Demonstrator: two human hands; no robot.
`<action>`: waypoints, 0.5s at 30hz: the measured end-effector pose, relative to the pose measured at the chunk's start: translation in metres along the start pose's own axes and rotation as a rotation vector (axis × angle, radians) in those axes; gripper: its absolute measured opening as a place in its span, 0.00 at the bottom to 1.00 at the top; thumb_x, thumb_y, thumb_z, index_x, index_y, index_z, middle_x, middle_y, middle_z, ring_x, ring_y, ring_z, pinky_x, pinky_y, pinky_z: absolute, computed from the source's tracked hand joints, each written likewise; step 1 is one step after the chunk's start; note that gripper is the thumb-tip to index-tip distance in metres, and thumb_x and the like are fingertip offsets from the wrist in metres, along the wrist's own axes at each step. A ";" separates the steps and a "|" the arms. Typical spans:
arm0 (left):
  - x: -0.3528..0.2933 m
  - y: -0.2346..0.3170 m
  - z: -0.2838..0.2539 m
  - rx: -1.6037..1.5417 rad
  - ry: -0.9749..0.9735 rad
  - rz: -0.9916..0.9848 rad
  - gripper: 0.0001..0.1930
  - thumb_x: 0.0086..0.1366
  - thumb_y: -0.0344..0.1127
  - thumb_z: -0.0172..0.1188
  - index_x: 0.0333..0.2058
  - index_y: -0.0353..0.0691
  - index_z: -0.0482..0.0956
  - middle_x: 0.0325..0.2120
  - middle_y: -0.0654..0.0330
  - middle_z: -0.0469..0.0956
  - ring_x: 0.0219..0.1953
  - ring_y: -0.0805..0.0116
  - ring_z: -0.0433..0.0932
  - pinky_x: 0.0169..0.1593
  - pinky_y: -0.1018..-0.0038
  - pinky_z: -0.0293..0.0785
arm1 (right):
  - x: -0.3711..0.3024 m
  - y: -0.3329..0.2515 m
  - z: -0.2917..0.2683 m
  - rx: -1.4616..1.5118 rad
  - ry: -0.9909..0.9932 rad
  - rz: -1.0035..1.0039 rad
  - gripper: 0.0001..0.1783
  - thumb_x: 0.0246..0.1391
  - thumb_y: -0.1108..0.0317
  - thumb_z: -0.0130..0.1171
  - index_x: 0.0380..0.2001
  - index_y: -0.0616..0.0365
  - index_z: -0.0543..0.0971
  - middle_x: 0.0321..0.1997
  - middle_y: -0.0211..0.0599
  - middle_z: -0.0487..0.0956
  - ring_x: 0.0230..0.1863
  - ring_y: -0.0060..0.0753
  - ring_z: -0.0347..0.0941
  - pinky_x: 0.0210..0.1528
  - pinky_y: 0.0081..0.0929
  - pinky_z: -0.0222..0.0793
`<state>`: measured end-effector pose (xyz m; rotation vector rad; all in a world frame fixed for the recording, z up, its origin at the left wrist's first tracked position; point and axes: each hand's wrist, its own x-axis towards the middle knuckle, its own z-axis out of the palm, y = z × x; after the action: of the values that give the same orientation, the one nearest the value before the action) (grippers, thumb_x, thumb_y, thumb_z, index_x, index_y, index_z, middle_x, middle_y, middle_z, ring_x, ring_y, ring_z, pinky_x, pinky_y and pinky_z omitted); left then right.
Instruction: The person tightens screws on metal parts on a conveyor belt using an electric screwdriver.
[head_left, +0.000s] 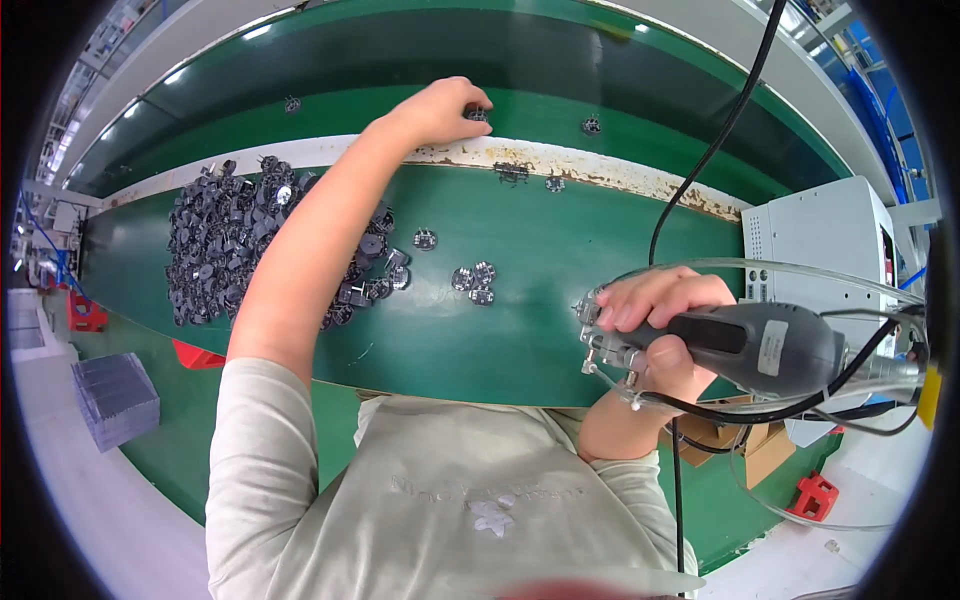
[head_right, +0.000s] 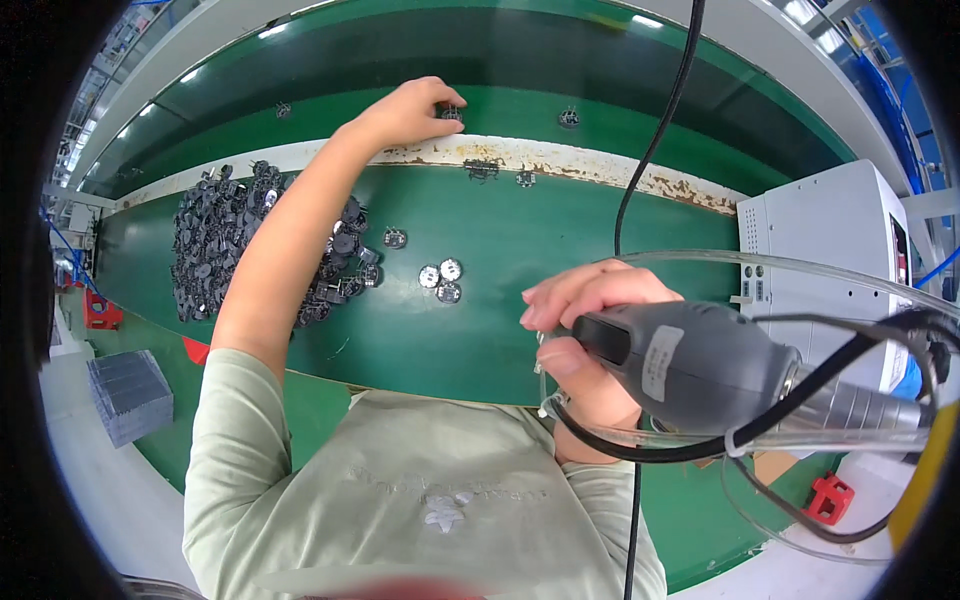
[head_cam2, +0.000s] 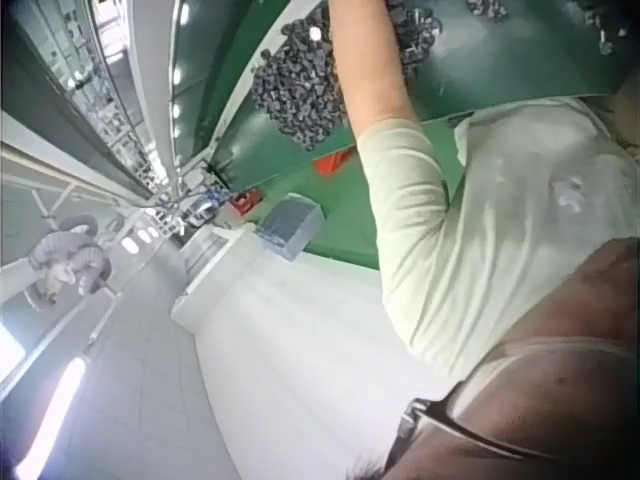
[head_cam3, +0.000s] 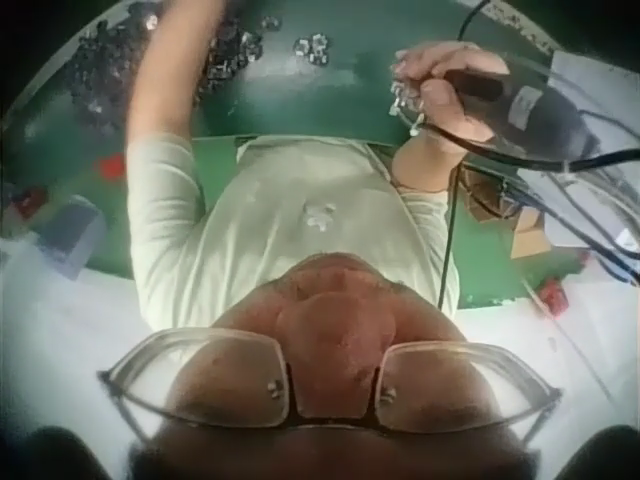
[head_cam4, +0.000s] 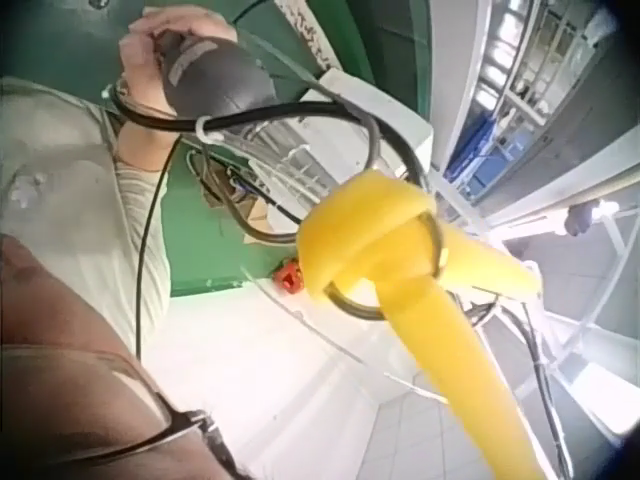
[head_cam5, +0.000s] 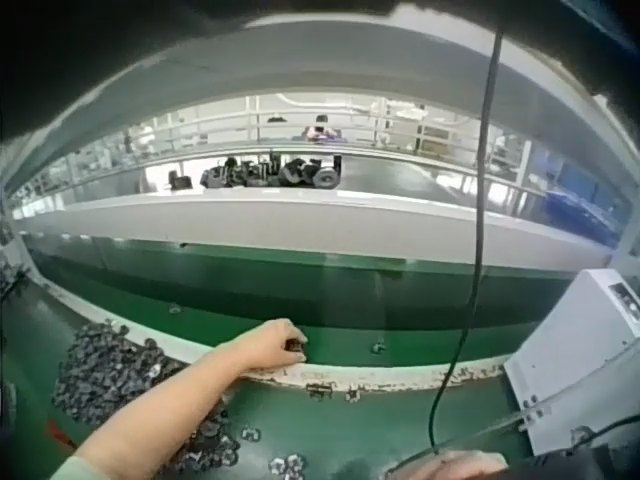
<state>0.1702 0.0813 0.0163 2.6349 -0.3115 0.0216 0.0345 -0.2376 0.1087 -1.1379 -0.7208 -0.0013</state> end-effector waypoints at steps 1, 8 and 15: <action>0.011 0.004 0.004 0.001 -0.001 -0.003 0.19 0.56 0.40 0.67 0.45 0.37 0.81 0.41 0.53 0.77 0.42 0.58 0.77 0.46 0.67 0.75 | -0.002 0.001 -0.004 0.040 0.004 -0.010 0.18 0.39 0.79 0.69 0.34 0.60 0.73 0.27 0.41 0.78 0.29 0.36 0.77 0.39 0.38 0.78; 0.065 0.043 0.044 -0.089 -0.037 0.196 0.20 0.58 0.41 0.67 0.46 0.37 0.80 0.39 0.52 0.77 0.43 0.57 0.77 0.50 0.65 0.74 | -0.008 0.010 -0.013 -0.038 -0.020 0.031 0.21 0.34 0.82 0.69 0.33 0.60 0.72 0.22 0.38 0.76 0.25 0.32 0.72 0.32 0.30 0.73; 0.059 0.054 0.051 -0.064 -0.008 0.204 0.18 0.61 0.42 0.65 0.46 0.38 0.79 0.38 0.52 0.75 0.42 0.53 0.76 0.48 0.63 0.73 | -0.007 0.017 -0.008 0.019 0.094 -0.007 0.19 0.35 0.80 0.72 0.30 0.60 0.72 0.20 0.35 0.75 0.23 0.30 0.71 0.29 0.29 0.72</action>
<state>0.2134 -0.0015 0.0004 2.5307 -0.5726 0.0667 0.0394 -0.2389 0.0890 -1.1100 -0.6401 -0.0536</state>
